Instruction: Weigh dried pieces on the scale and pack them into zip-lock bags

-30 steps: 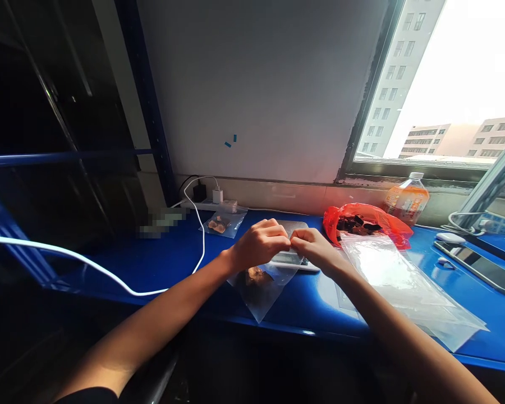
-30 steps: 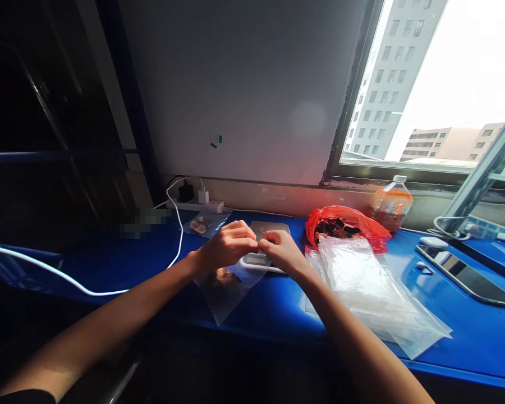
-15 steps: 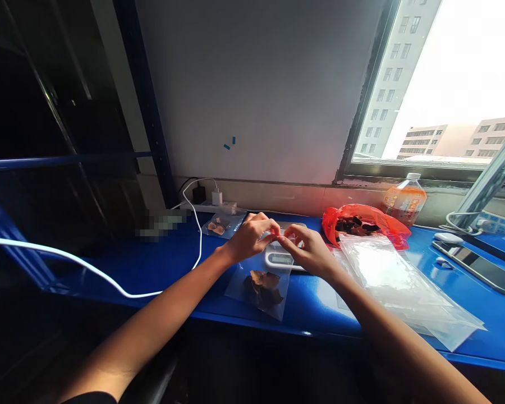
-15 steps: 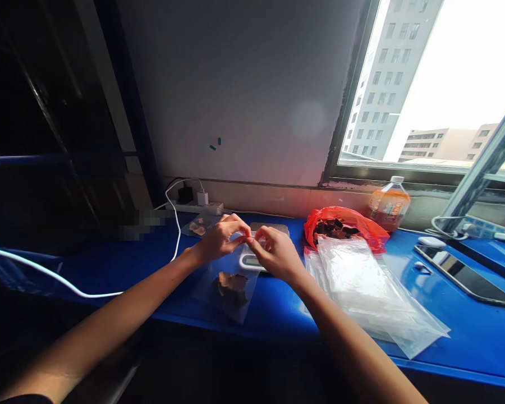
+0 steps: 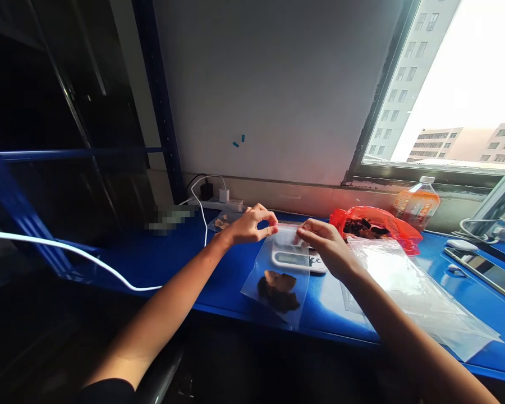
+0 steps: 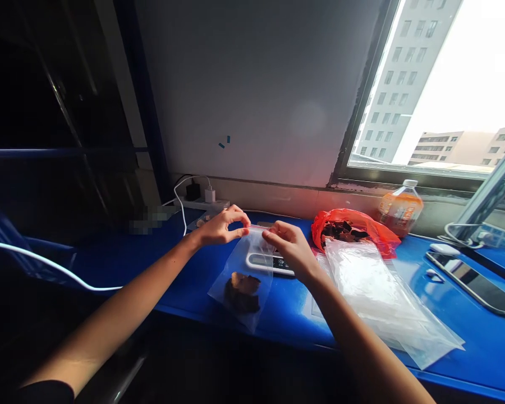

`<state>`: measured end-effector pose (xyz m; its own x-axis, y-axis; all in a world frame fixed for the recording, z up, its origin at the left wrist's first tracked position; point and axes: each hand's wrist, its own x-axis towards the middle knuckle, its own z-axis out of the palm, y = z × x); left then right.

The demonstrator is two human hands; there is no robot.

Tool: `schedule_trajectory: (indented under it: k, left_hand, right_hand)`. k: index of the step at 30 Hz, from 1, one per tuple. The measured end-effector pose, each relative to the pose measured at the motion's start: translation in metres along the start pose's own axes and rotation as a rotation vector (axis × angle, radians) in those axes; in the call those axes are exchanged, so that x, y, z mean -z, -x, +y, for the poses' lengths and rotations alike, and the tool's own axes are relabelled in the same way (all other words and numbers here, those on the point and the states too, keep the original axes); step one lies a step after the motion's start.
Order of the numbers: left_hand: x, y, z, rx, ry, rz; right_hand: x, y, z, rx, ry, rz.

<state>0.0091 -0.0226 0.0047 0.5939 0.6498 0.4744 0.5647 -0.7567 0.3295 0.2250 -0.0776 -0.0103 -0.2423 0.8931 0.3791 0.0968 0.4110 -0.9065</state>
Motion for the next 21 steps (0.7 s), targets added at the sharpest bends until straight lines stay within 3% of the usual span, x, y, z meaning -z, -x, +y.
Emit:
schedule_trajectory:
  k: [3,8,11,14,17,21]
  left_hand:
    - [0.008,0.001,-0.001,-0.005,0.113,0.137]
    - [0.034,-0.017,-0.001,-0.035,0.371,0.469]
    - [0.05,-0.036,0.008,-0.107,0.419,0.621]
    - [0.058,-0.048,0.025,-0.147,0.406,0.765]
    - [0.055,-0.051,0.047,-0.163,0.364,0.814]
    - [0.043,-0.047,0.062,-0.194,0.316,0.741]
  right_hand:
    - [0.006,0.005,-0.004,0.002,-0.12,0.159]
    - [0.012,0.034,0.0,-0.037,-0.121,0.341]
    - [0.01,0.048,0.006,-0.073,-0.209,0.358]
    - [-0.003,0.052,0.005,-0.108,-0.279,0.268]
    - [-0.018,0.05,-0.004,-0.065,-0.343,0.173]
    - [-0.023,0.056,-0.019,0.0,-0.242,0.221]
